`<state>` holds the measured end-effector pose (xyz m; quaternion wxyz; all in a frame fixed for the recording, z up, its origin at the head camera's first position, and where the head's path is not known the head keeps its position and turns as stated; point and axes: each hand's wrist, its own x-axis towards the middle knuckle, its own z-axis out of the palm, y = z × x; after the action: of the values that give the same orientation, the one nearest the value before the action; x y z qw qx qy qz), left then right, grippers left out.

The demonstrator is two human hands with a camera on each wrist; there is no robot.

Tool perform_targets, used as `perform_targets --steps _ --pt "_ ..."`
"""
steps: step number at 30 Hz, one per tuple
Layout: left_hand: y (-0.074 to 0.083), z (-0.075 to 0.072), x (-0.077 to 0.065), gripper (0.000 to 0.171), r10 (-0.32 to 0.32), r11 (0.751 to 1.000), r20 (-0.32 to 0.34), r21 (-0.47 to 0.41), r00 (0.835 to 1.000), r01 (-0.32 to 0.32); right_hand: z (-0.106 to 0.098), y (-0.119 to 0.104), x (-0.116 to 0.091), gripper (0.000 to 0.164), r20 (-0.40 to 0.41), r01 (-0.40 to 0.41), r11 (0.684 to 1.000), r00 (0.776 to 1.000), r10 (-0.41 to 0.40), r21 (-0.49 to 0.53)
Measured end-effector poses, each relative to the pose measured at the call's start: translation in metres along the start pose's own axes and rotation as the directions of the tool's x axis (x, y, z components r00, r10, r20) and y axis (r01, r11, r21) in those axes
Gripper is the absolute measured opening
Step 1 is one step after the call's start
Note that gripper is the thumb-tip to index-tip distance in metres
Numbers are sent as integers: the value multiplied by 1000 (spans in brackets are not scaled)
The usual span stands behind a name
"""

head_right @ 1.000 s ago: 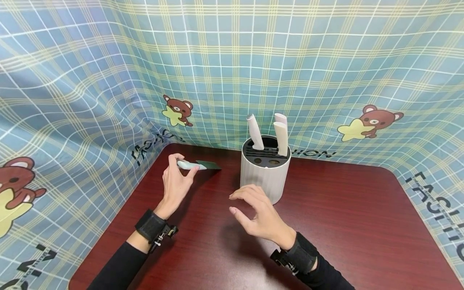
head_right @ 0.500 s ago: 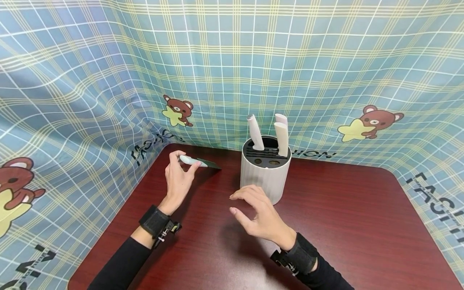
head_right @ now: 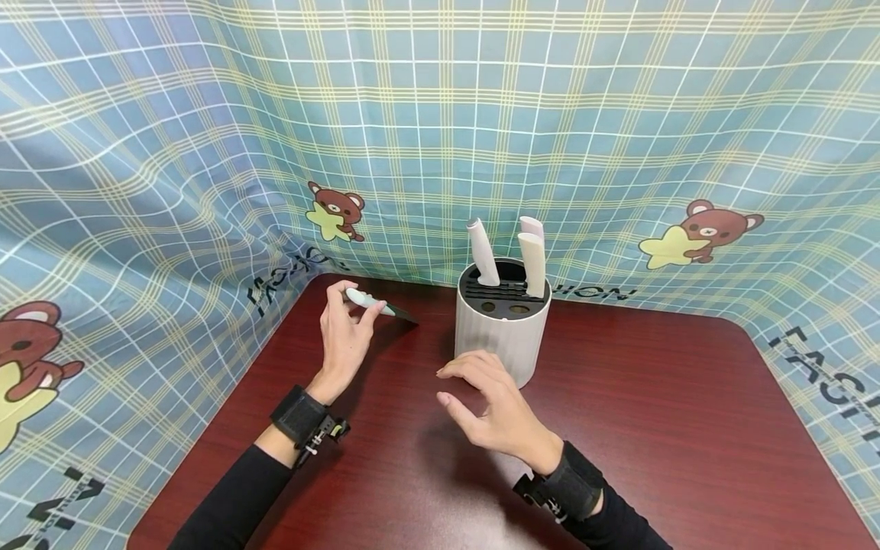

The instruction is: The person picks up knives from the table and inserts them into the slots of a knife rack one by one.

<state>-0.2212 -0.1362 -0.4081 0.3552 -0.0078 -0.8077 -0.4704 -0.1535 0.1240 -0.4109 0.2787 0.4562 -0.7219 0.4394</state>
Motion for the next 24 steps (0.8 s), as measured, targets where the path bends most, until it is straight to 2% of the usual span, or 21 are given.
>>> perform_targets --steps 6,11,19,24 --pt "2 0 1 53 12 1000 4 -27 1000 -12 -2 0 1 38 -7 0 1000 1000 0 3" --pt "4 -1 2 52 51 998 -2 -35 999 -51 -4 1 3 36 -23 10 1000 1000 -10 1" --pt "11 -6 1 56 163 987 -37 21 986 -162 -6 2 6 38 -53 22 1000 998 -21 13" --pt "20 -7 1 57 258 966 -72 49 964 -254 -8 2 7 38 -61 6 1000 998 -5 13"
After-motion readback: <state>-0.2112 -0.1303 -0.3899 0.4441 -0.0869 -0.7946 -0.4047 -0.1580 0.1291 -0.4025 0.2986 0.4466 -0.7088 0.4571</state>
